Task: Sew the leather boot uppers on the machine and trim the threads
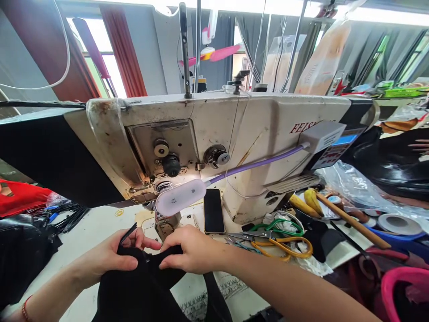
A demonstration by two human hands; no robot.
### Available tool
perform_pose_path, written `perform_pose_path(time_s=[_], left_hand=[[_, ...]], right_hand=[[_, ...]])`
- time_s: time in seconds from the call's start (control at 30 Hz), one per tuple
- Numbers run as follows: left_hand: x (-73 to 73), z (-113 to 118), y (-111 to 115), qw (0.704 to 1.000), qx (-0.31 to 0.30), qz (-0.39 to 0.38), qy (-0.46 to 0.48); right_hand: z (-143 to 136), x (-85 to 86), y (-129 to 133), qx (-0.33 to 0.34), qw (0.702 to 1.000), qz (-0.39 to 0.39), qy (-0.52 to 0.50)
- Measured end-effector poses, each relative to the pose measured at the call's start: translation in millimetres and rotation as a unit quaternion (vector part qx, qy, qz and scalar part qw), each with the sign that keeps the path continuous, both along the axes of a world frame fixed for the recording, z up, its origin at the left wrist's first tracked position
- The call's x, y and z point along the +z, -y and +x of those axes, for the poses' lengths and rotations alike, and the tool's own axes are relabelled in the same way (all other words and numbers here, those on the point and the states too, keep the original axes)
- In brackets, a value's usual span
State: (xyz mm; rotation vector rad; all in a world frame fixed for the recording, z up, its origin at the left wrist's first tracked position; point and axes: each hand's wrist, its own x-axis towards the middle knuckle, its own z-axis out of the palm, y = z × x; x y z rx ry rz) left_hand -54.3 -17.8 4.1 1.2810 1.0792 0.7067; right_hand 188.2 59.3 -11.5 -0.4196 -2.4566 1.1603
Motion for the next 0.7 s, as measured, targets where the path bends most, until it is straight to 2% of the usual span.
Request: perform_pose_path(time_s=[0.13,0.23,0.33,0.5,0.7], left_hand=[[-5.3,-3.2,3.4,0.998,-0.025,-0.025,0.060],[-6.9,-3.4,4.4,0.997,-0.029,-0.035,0.059],[-8.5,-3.9,7.2,0.999,-0.019,-0.038,0.004],[-13.8,-5.1,17.7,0.994,0.033,-0.028,-0.096],[-22.5,-7.6,27.9,0.998,0.024,-0.027,-0.044]], right_hand=[[-2.4,-1.2,2.7,-0.003,1.000,-0.018,0.000],[-5.2,-5.4,6.1,-0.002,0.999,-0.028,-0.014],[-8.3,-7.9,8.2,-0.006,0.999,-0.034,-0.016],[-11.9,-8.4,12.0,-0.015,0.999,-0.045,-0.013],[-18.3,-5.6,15.7,-0.003,0.985,-0.164,0.052]])
